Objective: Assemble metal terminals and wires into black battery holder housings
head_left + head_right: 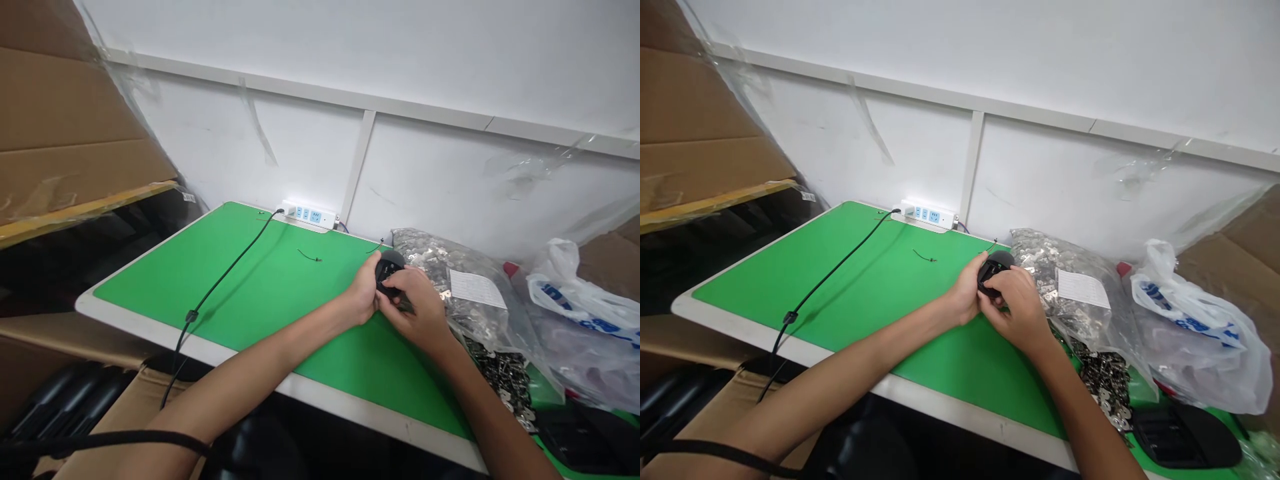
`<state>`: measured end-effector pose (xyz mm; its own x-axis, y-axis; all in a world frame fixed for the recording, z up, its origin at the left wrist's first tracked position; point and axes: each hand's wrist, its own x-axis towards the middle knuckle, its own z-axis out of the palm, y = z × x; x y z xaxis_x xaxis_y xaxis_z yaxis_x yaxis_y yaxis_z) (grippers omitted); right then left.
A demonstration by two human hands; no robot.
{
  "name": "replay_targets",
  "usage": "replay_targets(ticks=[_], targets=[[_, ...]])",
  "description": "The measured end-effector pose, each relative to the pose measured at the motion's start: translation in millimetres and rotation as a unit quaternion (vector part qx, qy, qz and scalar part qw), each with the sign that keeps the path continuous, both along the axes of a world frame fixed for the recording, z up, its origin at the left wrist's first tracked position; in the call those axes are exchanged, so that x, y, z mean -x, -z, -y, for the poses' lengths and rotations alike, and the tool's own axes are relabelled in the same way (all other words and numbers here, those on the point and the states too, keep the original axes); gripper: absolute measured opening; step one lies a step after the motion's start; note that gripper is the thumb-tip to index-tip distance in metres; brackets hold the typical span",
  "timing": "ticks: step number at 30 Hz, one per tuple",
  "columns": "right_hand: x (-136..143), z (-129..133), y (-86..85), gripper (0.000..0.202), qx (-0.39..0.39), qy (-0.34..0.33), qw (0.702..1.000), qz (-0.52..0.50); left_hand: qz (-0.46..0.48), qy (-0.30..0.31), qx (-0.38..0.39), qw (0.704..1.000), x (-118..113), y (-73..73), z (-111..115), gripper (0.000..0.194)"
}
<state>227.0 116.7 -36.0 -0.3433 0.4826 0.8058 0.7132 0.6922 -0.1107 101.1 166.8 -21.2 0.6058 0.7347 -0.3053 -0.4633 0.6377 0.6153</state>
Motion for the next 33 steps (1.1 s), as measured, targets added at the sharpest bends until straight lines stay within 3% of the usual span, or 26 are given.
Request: replay_targets(ticks=[9, 20, 26, 29, 33], targets=[[2, -1, 2.7, 0.023, 0.000, -0.010, 1.000, 0.012, -0.024, -0.072, 0.034, 0.997, -4, -2.8, 3, 0.040], [6, 2, -5.9, 0.021, 0.008, -0.008, 0.999, 0.035, -0.012, -0.067, 0.013, 0.998, -4, 0.0, 5, 0.041], [8, 1, -7.8, 0.019, -0.006, 0.004, 0.999, 0.038, -0.004, -0.080, -0.020, 0.997, -1, -5.4, 5, 0.041], [8, 1, -8.9, 0.020, 0.007, 0.002, 1.000, 0.025, 0.003, -0.091, -0.041, 0.995, -2, -9.2, 5, 0.045], [2, 3, -10.1, 0.031, 0.027, -0.037, 0.998, -0.043, 0.014, -0.061, -0.036, 0.997, -1, -14.7, 5, 0.053]])
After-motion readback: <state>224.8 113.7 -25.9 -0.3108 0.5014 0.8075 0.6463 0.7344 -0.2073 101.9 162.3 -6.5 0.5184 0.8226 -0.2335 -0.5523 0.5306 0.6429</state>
